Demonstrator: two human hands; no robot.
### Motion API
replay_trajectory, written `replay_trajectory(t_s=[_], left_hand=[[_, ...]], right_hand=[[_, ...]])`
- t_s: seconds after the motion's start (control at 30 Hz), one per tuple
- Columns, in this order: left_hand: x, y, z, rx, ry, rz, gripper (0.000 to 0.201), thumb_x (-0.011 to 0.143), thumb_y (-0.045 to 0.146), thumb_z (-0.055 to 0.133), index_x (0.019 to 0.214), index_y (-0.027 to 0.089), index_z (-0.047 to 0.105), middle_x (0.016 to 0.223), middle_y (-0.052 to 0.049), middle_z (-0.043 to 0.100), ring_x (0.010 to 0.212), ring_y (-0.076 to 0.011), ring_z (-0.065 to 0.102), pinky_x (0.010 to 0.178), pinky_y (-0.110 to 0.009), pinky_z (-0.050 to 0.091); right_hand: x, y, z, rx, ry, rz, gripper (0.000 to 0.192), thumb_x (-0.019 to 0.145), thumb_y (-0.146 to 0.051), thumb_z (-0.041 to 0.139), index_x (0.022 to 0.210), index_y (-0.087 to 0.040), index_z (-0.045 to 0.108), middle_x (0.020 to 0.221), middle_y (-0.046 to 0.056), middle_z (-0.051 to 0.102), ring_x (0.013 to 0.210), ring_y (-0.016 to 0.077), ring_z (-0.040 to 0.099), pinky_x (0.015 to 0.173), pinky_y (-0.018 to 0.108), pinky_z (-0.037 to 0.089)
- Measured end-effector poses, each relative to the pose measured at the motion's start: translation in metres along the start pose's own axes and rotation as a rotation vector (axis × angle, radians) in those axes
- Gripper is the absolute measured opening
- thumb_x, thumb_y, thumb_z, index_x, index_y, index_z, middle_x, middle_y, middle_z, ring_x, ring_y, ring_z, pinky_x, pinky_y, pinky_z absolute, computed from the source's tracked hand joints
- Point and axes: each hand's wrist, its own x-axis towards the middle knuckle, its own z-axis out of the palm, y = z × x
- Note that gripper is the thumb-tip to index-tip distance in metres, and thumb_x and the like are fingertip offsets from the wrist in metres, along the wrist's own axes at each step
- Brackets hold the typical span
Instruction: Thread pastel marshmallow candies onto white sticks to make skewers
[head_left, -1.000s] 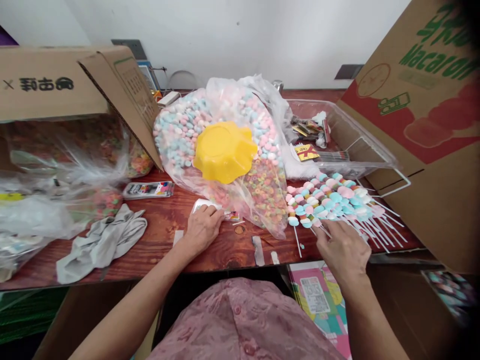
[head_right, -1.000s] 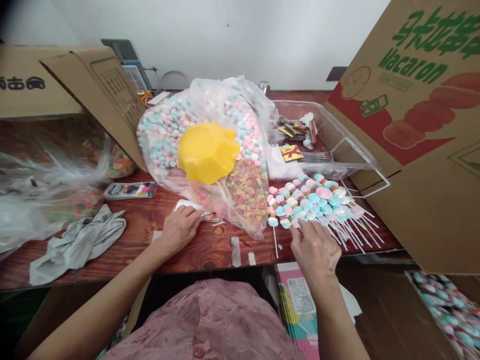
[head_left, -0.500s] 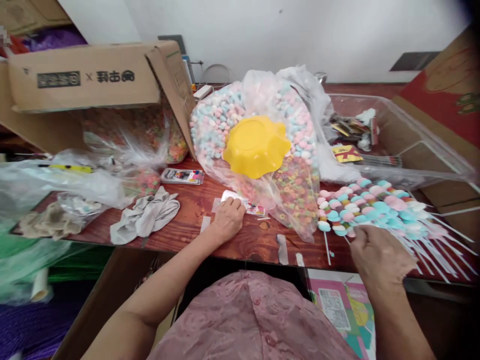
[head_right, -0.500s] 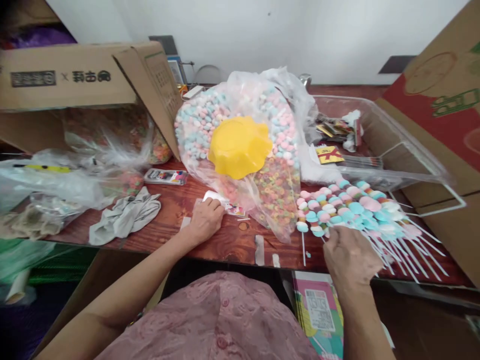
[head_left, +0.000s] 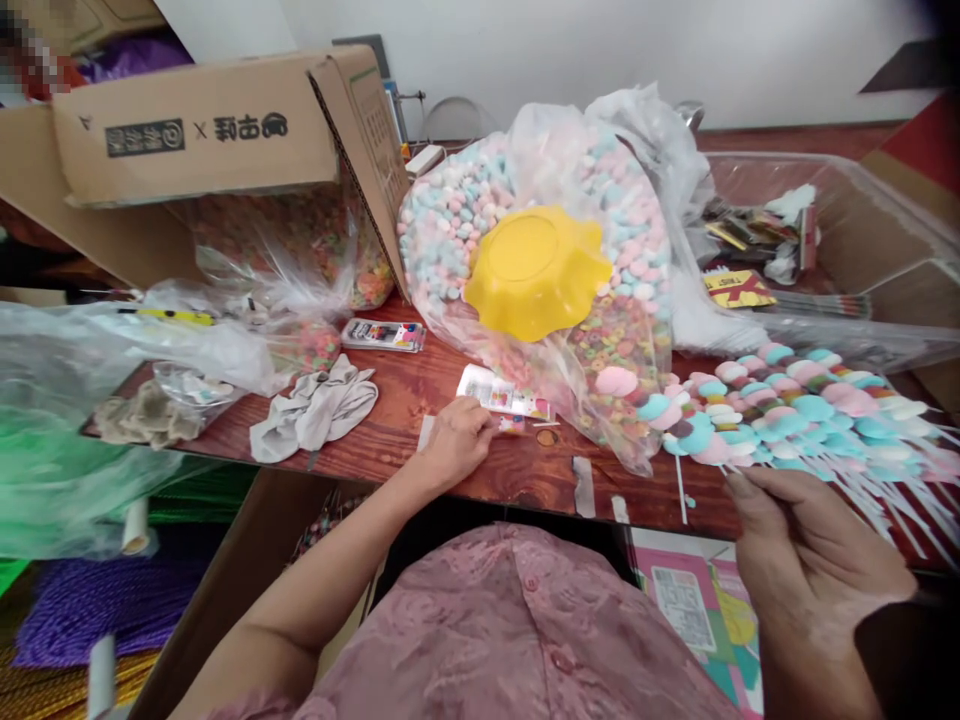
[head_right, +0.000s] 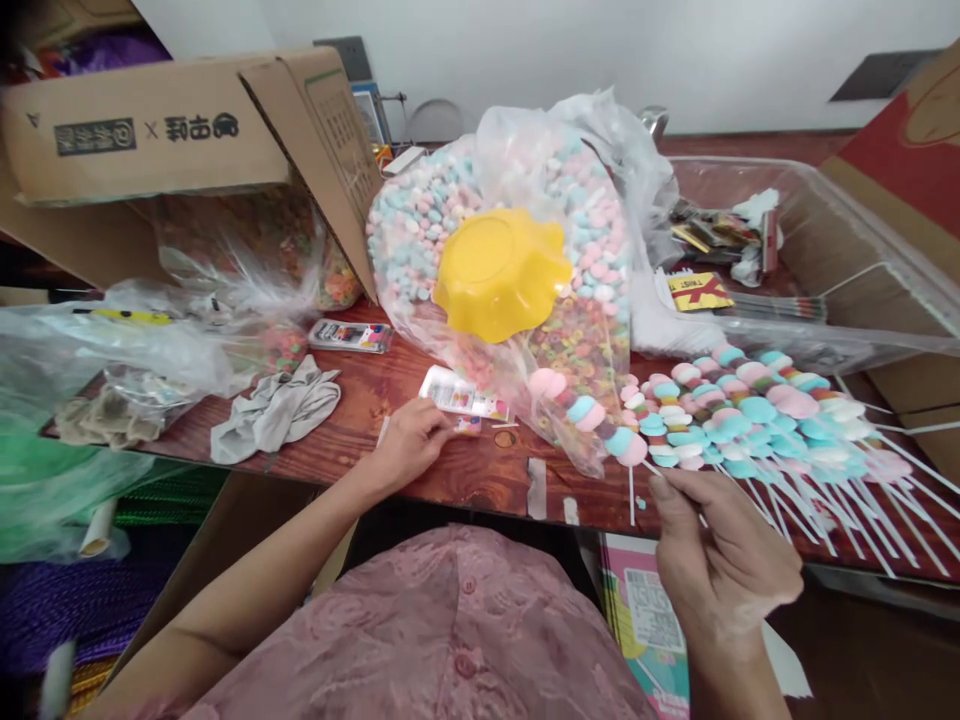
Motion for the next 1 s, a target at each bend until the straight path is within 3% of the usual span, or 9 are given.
replay_trajectory(t_s=[0.07,0.17,0.27,0.37,0.5,0.63,1.0], left_hand=[[-0.014,0.003,-0.003,0.035,-0.043,0.039,0.013,0.089,0.016,0.057,0.084,0.016,0.069,0.084,-0.007,0.065,0.081,-0.0185,0.057,0.075,-0.031,0.047],[-0.028,0.005,-0.008,0.111,-0.084,0.044,0.019,0.091,0.014,0.052,0.094,0.015,0.07,0.092,-0.009,0.066,0.085,-0.0198,0.057,0.076,-0.032,0.048],[-0.032,0.005,-0.01,0.15,-0.097,0.021,0.023,0.091,0.01,0.047,0.084,0.014,0.069,0.087,-0.01,0.065,0.081,-0.0197,0.056,0.073,-0.032,0.047],[-0.033,0.001,-0.008,0.04,-0.022,-0.008,0.021,0.089,0.009,0.049,0.077,0.014,0.065,0.084,-0.008,0.064,0.079,-0.0182,0.057,0.074,-0.031,0.047],[-0.034,-0.003,-0.007,-0.177,0.09,-0.089,0.016,0.084,0.01,0.058,0.07,0.016,0.059,0.08,-0.005,0.062,0.075,-0.0153,0.057,0.071,-0.028,0.046],[-0.034,-0.004,-0.008,-0.258,0.107,-0.142,0.016,0.082,0.012,0.063,0.068,0.017,0.056,0.077,-0.003,0.06,0.072,-0.0146,0.056,0.069,-0.028,0.045],[-0.036,-0.009,-0.008,-0.294,0.12,-0.082,0.018,0.084,0.017,0.062,0.068,0.017,0.055,0.075,-0.002,0.06,0.07,-0.0134,0.056,0.067,-0.026,0.044]], right_hand=[[0.006,-0.008,0.0,0.014,0.02,-0.014,0.008,0.081,-0.019,0.07,0.088,-0.024,0.069,0.077,0.002,0.064,0.069,0.0198,0.061,0.069,0.035,0.048],[0.011,-0.012,0.006,0.075,-0.112,-0.05,0.003,0.083,-0.021,0.068,0.085,-0.023,0.069,0.077,0.002,0.065,0.067,0.017,0.061,0.065,0.031,0.048],[0.01,-0.012,0.015,0.101,-0.227,-0.109,0.004,0.086,-0.02,0.065,0.087,-0.022,0.068,0.079,0.001,0.066,0.069,0.0155,0.062,0.064,0.028,0.048],[0.008,-0.013,0.021,0.104,-0.297,-0.154,0.007,0.088,-0.017,0.063,0.091,-0.021,0.066,0.081,0.001,0.067,0.071,0.0143,0.063,0.066,0.026,0.048],[0.009,-0.016,0.023,0.11,-0.333,-0.177,0.007,0.088,-0.017,0.062,0.093,-0.02,0.066,0.08,0.0,0.067,0.07,0.0134,0.063,0.067,0.025,0.049],[0.01,-0.02,0.023,0.106,-0.359,-0.214,0.006,0.088,-0.017,0.06,0.089,-0.02,0.065,0.077,0.0,0.067,0.068,0.0131,0.064,0.063,0.024,0.049],[0.004,-0.011,0.031,0.074,-0.457,-0.266,0.01,0.09,-0.02,0.057,0.092,-0.022,0.066,0.081,0.002,0.069,0.07,0.0158,0.066,0.066,0.028,0.052]])
